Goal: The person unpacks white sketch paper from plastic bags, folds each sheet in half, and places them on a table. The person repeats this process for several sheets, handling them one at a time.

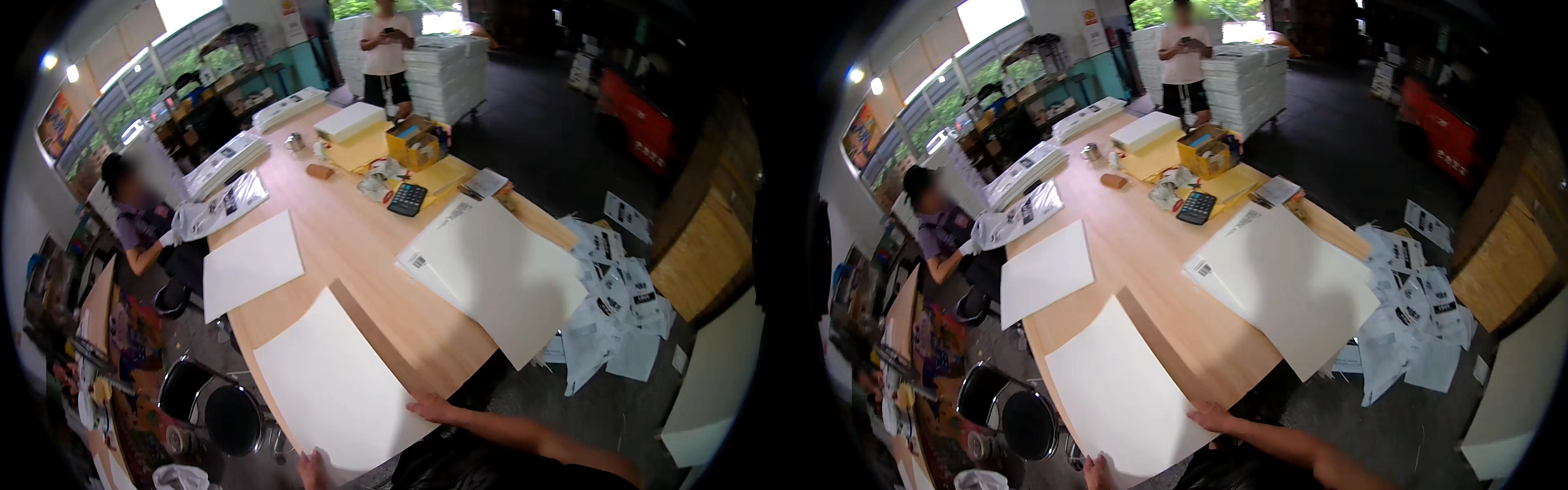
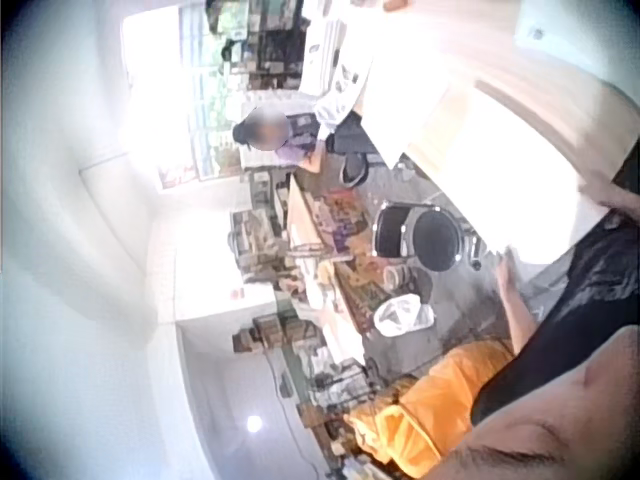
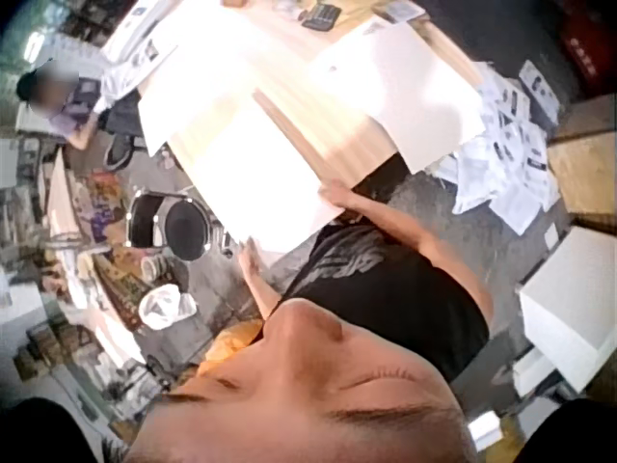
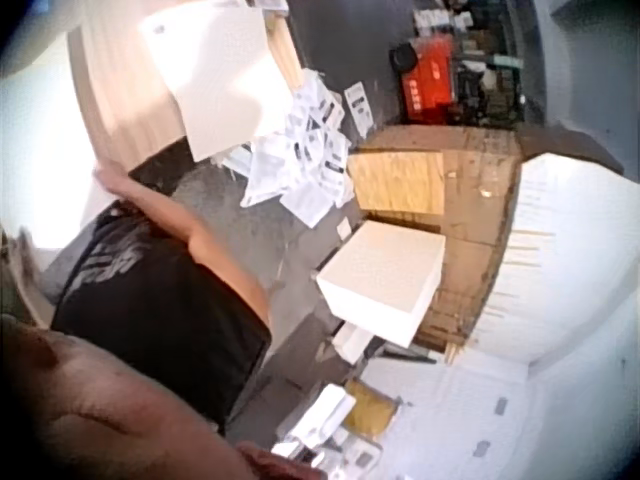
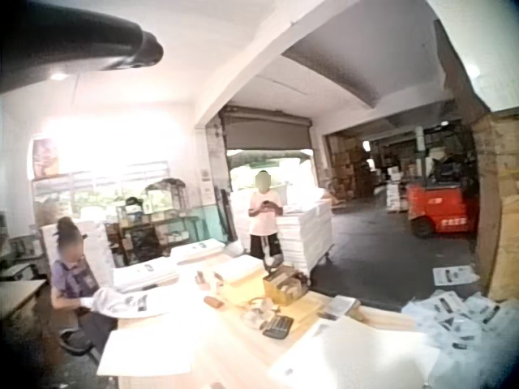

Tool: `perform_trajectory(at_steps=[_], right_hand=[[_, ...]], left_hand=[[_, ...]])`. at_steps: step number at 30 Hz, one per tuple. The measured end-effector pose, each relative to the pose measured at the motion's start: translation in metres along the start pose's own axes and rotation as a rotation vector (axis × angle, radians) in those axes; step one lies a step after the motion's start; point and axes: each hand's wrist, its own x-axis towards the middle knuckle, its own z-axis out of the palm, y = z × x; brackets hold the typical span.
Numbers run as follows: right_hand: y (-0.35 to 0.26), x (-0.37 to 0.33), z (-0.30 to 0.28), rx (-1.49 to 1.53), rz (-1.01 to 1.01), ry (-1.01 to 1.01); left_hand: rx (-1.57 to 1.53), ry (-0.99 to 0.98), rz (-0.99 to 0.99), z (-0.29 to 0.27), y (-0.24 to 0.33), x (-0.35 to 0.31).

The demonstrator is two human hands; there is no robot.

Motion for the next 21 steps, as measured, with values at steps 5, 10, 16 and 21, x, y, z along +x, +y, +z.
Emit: perform_trajectory(at_steps=[5,10,16,21], right_hand=[[0.022,-0.024,-0.099,0.008,0.066,0.394],[0.061,-0.079,-0.284,0.010,0.173,0.635],[0.152,-0.120,-0.449,-0.196,0.337,0.600],[0.260,-0.114,-0.459,-0.373,0.407,0.574]], left_hand=[[-0.482,-0.322,0.180,0.129,0.059,0.008],[-0.608,-0.649,0.042,0.295,0.169,-0.050],[-0.253,-0.855,0.089,0.448,0.200,-0.117],[0.314,-0.540,0.292,0.497,0.160,-0.139]])
